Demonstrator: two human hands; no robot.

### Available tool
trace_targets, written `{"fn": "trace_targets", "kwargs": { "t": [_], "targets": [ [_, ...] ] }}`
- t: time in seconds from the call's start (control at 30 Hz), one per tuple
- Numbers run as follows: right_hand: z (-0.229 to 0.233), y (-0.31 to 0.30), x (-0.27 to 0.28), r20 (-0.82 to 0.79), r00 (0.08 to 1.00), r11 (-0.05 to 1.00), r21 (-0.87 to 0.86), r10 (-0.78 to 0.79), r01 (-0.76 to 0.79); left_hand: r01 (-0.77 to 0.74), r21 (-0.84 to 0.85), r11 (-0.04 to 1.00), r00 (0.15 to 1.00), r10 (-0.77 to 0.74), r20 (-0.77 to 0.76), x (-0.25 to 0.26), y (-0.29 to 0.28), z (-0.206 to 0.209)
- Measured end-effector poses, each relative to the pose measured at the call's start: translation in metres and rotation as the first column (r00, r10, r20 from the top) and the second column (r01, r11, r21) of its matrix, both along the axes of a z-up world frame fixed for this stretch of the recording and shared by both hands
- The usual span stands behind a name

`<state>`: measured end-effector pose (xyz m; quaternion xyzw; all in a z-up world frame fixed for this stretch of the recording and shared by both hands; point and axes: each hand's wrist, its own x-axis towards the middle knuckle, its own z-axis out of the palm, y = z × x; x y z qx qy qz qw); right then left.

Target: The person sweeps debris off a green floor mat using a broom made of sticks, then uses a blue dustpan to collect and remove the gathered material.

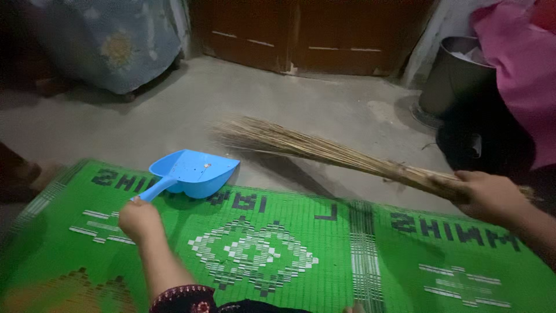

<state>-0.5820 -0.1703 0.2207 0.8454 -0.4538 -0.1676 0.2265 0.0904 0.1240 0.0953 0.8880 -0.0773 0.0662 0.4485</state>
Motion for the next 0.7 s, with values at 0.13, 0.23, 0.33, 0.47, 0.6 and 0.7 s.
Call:
{"fn": "trace_targets", "kwargs": {
  "t": [0.13, 0.23, 0.33, 0.47, 0.6, 0.7],
  "targets": [
    [0.006, 0.014, 0.03, -0.022, 0.996, 0.996, 0.03, 0.089, -0.088, -0.009, 0.005, 1.0, 0.999, 0.01, -0.035, -0.008, 0.006, 0.01],
    [0.008, 0.012, 0.033, 0.003, 0.98, 0.98, 0.028, 0.197, -0.197, -0.021, -0.033, 0.999, 0.999, 0.02, -0.031, -0.006, 0.013, 0.009],
    [0.007, 0.008, 0.025, 0.055, 0.964, 0.965, 0.015, 0.259, -0.26, -0.024, -0.054, 0.998, 0.999, 0.023, -0.024, 0.001, 0.016, -0.002],
    [-0.003, 0.006, 0.003, 0.111, 0.971, 0.977, 0.01, 0.21, -0.212, -0.03, 0.051, 0.998, 0.993, 0.024, 0.115, 0.018, 0.016, -0.021],
    [-0.02, 0.0, -0.016, 0.142, 0.983, 0.992, 0.023, 0.118, -0.122, -0.032, -0.158, 0.987, 0.997, 0.021, -0.068, 0.012, 0.024, -0.016],
    [-0.023, 0.011, -0.017, 0.062, 0.997, 0.998, 0.023, 0.049, -0.05, -0.107, -0.352, 0.93, 0.99, 0.065, -0.129, 0.009, 0.031, -0.009]
  ]
}}
